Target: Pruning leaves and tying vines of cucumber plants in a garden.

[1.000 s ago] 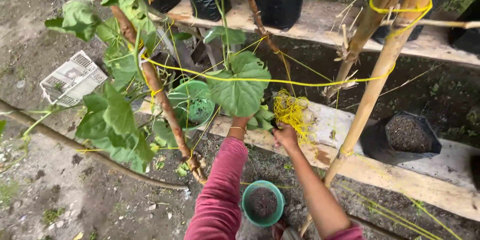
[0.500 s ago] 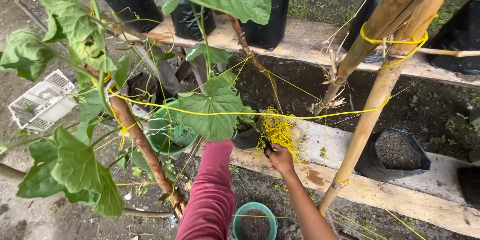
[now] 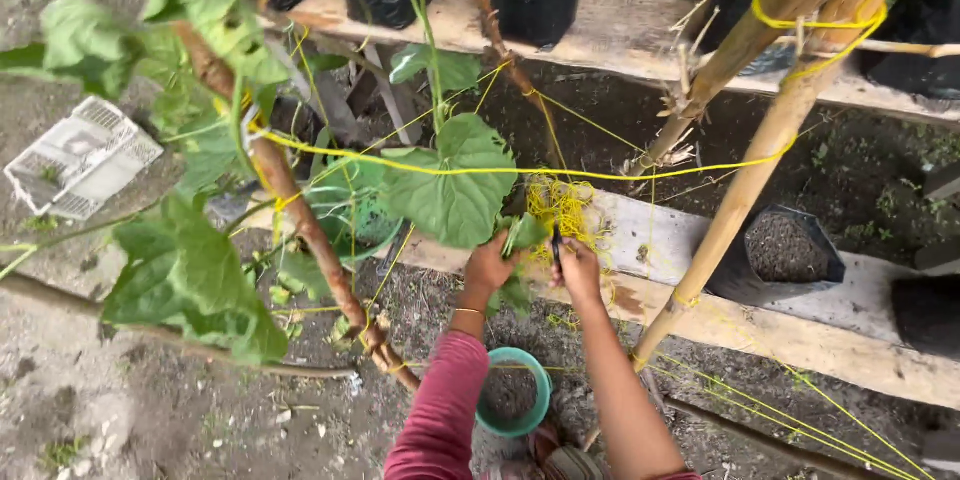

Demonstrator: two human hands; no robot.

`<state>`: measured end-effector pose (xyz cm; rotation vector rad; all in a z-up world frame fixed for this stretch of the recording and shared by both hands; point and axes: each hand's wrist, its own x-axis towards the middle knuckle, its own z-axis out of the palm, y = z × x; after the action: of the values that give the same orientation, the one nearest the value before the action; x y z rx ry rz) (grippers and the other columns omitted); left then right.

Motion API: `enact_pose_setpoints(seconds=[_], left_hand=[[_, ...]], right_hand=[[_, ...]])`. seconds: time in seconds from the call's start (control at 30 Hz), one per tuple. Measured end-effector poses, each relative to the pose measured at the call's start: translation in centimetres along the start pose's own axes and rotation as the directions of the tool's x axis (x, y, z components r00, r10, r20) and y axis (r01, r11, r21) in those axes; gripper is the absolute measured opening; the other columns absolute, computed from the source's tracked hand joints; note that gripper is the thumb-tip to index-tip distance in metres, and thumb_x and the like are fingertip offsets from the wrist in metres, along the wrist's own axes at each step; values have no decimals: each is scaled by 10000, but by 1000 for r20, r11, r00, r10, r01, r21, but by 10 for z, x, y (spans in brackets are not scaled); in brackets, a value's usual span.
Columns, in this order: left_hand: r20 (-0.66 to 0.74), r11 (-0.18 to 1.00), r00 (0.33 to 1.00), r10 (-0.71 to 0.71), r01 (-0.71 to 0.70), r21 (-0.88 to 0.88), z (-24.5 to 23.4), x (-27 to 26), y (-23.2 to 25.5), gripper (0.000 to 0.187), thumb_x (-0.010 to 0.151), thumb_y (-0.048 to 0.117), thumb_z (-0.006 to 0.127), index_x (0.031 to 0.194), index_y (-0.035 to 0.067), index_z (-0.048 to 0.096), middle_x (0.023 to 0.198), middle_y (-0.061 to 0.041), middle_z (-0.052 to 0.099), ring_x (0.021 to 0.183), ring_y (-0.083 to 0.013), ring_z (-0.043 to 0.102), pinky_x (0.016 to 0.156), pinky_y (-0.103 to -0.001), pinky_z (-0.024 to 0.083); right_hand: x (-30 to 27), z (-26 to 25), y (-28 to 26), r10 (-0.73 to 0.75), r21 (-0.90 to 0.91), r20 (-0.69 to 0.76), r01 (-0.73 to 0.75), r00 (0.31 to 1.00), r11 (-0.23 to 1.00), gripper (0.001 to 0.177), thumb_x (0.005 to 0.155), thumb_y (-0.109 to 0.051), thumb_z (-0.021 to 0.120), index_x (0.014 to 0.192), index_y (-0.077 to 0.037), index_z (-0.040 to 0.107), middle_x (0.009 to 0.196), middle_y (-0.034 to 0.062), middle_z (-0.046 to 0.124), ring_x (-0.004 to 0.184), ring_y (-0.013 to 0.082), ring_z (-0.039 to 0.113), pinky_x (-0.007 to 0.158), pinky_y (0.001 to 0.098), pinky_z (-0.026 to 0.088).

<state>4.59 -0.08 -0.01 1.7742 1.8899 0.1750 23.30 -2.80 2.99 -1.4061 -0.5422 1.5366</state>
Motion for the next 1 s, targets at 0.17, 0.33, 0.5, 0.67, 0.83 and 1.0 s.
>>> enact_pose_setpoints(seconds=[0.17, 0.33, 0.5, 0.67, 0.83, 1.0], left_hand=[[-183, 1000, 983, -19, 22, 15, 16, -21, -13, 416, 913, 456, 672, 1268, 244, 625, 966, -196, 749, 913, -427, 715, 804, -556, 571], [-172, 969, 955, -243, 231, -90, 21, -27, 1, 363, 903, 487, 670, 1187, 262, 661, 969, -194, 738, 913, -426, 710, 799, -560, 569], [-148, 912, 924, -353, 305, -274, 18, -40, 22, 340, 929, 531, 625, 1188, 320, 685, 987, -195, 739, 942, -432, 706, 823, -547, 570], [-156, 893, 915, -373, 308, -328, 20, -38, 20, 335, 921, 542, 632, 1195, 364, 706, 1009, -184, 746, 952, -424, 705, 824, -532, 572], [-164, 899, 915, -369, 307, -313, 17, -39, 14, 366, 897, 558, 638, 1197, 363, 710, 1001, -164, 752, 937, -396, 721, 810, -514, 577], [-245, 927, 924, -295, 214, -307, 19, -60, 11, 439, 951, 568, 627, 1180, 205, 721, 981, -207, 735, 932, -413, 706, 818, -507, 566]], right_hand=[[12, 22, -35, -142, -688, 76, 156, 987, 709, 452, 802, -470, 768, 1141, -170, 766, 696, 93, 677, 615, 213, 661, 614, 390, 572], [51, 48, -47, -266, -903, 312, 372, 912, 213, 701, 629, -650, 834, 1109, -142, 790, 1005, 175, 740, 905, 348, 713, 848, 457, 571], [53, 69, -61, 8, -928, 256, 243, 967, 283, 518, 697, -511, 763, 961, -71, 828, 933, 170, 811, 659, 295, 776, 679, 390, 619], [83, 73, -39, 103, -868, 270, 195, 957, 457, 566, 696, -547, 836, 898, -26, 747, 768, 123, 694, 500, 220, 640, 456, 348, 551], [116, 64, -21, 231, -846, 284, 130, 931, 518, 506, 792, -422, 868, 849, 55, 709, 647, 61, 633, 439, 169, 544, 403, 316, 481], [64, 58, -48, 263, -727, 338, 73, 904, 683, 168, 909, -221, 742, 874, -64, 793, 628, 35, 592, 448, 118, 491, 408, 287, 456]])
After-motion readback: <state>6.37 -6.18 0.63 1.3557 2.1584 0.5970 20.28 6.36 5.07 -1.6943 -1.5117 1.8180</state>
